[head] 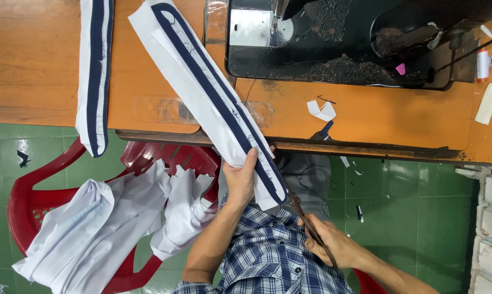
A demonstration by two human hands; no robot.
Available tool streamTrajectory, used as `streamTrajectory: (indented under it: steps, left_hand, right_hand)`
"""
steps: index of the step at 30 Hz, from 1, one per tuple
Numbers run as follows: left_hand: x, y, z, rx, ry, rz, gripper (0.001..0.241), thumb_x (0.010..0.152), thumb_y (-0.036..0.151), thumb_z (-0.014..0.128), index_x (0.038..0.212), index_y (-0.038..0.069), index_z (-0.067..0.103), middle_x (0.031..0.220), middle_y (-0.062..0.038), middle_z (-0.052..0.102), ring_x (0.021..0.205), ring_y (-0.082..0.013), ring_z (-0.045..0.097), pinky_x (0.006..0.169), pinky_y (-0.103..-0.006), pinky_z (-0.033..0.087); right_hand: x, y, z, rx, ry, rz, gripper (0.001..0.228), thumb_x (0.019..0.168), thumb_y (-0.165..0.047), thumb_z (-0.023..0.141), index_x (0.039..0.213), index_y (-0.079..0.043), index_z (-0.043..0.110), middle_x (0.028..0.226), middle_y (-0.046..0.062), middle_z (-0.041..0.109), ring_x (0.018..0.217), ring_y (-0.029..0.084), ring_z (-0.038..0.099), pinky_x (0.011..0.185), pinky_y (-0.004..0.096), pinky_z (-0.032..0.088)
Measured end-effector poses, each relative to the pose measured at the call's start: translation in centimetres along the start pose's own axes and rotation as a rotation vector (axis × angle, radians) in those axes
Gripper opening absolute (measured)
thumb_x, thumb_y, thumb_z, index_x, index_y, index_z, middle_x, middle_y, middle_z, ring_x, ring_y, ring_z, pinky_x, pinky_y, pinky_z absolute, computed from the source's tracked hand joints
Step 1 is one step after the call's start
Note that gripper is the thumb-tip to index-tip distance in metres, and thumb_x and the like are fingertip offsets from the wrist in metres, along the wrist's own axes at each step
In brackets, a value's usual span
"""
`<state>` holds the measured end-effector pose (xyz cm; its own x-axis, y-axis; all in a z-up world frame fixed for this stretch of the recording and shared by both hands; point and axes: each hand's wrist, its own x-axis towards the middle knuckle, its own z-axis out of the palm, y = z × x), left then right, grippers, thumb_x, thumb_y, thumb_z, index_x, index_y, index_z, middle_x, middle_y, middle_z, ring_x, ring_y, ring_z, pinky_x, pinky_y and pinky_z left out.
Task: Trimming and sewing blue and white fabric straps using a sewing machine and scissors.
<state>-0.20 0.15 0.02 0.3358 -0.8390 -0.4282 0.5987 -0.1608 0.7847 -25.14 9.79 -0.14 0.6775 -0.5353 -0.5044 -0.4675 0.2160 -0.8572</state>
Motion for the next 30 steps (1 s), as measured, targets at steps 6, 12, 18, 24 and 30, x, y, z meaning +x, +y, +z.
streamTrajectory:
  steps: [6,12,18,24,30]
  left_hand:
    - [0.1,-0.9,-0.4,-0.03,-0.016,0.03,0.041,0.089,0.017,0.076,0.12,-0.006,0.063,0.106,-0.023,0.075,0.09,-0.0402,0.078,0.08,-0.0475,0.069]
    - [-0.6,-0.6,-0.8,0.016,0.026,-0.068,0.046,0.087,0.02,0.076,0.123,-0.004,0.064,0.105,-0.024,0.077,0.093,-0.0355,0.078,0.084,-0.0472,0.068]
    - [-3.3,-2.6,-0.8,0.002,-0.017,-0.038,0.045,0.089,0.019,0.073,0.123,-0.008,0.064,0.112,-0.026,0.076,0.102,-0.0363,0.077,0.092,-0.0492,0.065]
    - [-4.1,-2.3,-0.5,-0.065,-0.119,0.013,0.041,0.094,0.017,0.07,0.126,-0.008,0.061,0.113,-0.024,0.074,0.104,-0.0352,0.076,0.095,-0.0473,0.063]
    - [-1.3,0.7,-0.1,-0.165,-0.175,-0.065,0.059,0.093,0.033,0.069,0.128,-0.012,0.054,0.117,-0.027,0.071,0.099,-0.0376,0.075,0.087,-0.0491,0.065]
  right_hand:
    - [0.2,1.4,0.8,-0.039,0.085,0.039,0.02,0.104,-0.034,0.056,0.106,-0.014,0.056,0.061,-0.005,0.039,0.05,0.011,0.035,0.049,0.032,0.035]
    - [-0.3,0.6,-1.7,0.043,-0.185,-0.048,0.044,0.105,-0.04,0.053,0.136,-0.01,0.042,0.08,-0.003,0.04,0.055,0.006,0.032,0.055,0.029,0.042]
    - [1.1,-0.8,-2.3,-0.138,-0.118,-0.047,0.023,0.103,-0.031,0.057,0.109,-0.013,0.044,0.077,-0.001,0.038,0.073,0.017,0.033,0.066,0.035,0.035]
    - [2.0,-1.1,-0.3,-0.063,0.045,-0.066,0.059,0.094,-0.07,0.043,0.093,-0.012,0.051,0.063,-0.006,0.037,0.053,0.009,0.035,0.051,0.03,0.038]
    - [1.2,-2.0,0.3,0.047,0.04,-0.025,0.057,0.097,-0.059,0.049,0.116,-0.007,0.059,0.052,-0.007,0.04,0.042,0.008,0.037,0.042,0.029,0.031]
